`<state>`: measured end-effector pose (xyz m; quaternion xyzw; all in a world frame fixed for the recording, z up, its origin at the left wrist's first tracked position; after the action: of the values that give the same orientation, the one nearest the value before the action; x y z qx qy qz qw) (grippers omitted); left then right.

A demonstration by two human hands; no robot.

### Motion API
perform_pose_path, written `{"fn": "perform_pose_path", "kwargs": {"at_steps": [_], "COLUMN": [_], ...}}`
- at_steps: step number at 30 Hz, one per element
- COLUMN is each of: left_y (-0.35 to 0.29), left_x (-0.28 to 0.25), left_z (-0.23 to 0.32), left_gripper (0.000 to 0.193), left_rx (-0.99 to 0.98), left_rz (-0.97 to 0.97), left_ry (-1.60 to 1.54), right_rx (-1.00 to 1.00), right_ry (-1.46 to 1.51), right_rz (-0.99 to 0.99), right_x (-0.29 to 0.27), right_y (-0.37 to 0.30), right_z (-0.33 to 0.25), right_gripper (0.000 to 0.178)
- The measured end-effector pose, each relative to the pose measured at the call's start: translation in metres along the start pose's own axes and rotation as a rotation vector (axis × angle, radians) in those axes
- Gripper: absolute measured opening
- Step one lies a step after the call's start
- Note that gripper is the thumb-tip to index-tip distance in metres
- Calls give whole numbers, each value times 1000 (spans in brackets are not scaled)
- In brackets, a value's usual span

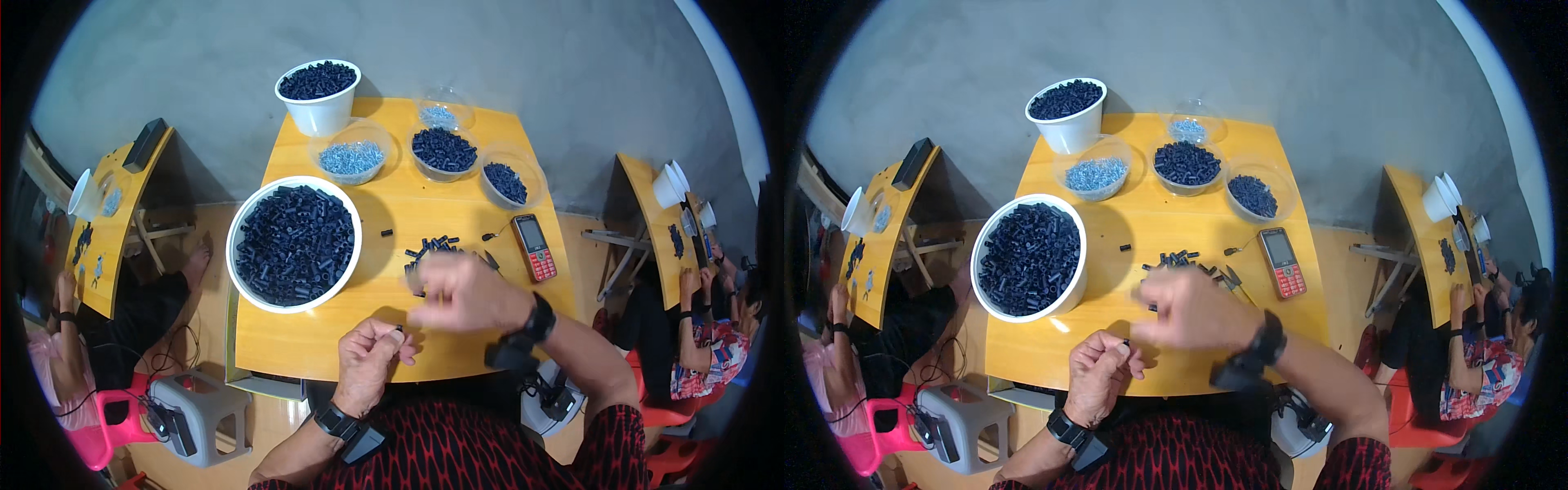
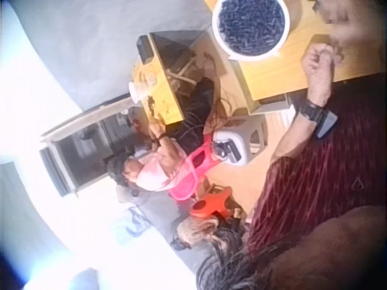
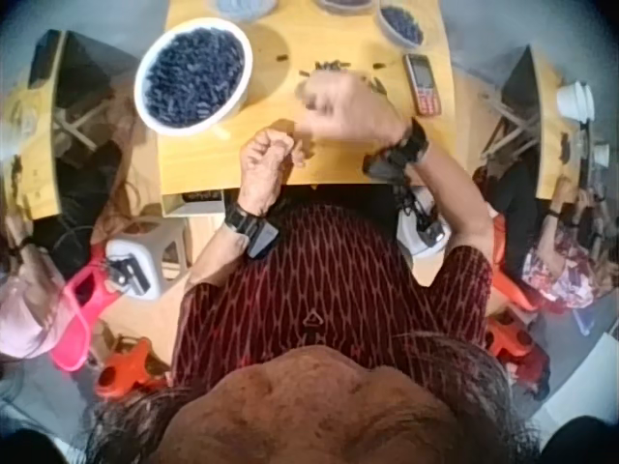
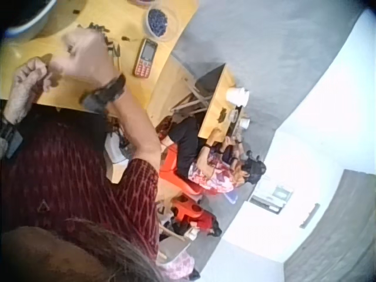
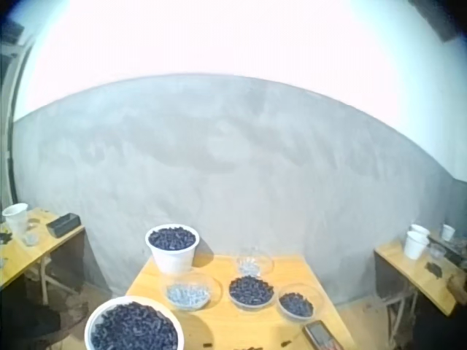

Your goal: The worker is assembling metal clips into small black plastic components at a workshop table.

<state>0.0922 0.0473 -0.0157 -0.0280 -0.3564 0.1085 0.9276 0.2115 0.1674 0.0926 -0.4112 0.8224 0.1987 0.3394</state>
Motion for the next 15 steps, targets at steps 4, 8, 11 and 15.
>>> {"fn": "perform_pose_path", "kwargs": {"at_steps": [4,8,11,15], "left_y": [-6,-8,-6,-5], "left_x": [6,5,6,6], "left_z": [0,2,0,0], "left_gripper": [4,3,3,3], "left_rx": [-12,-13,-38,-37], "left_rz": [-56,-101,-110,-136], "left_ry": [110,183,197,212], "right_rx": [5,45,66,64], "right_ry": [-64,-313,-409,-413], "right_rz": [334,304,244,211], "right_x": [-10,7,17,14], "right_y": [47,78,88,81], "right_z": [44,57,68,59], "right_gripper": [14,14,11,7]}}
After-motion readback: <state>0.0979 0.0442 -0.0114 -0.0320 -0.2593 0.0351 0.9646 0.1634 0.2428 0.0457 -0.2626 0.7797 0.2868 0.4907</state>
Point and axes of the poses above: each hand's wrist, its own y-axis towards the middle knuckle, its own x-axis out of the palm, z = x × y, the point moved 5 cm from there along y, towards the middle knuckle, and after that the axes turned 8 degrees about x, right-handed, at the moved point
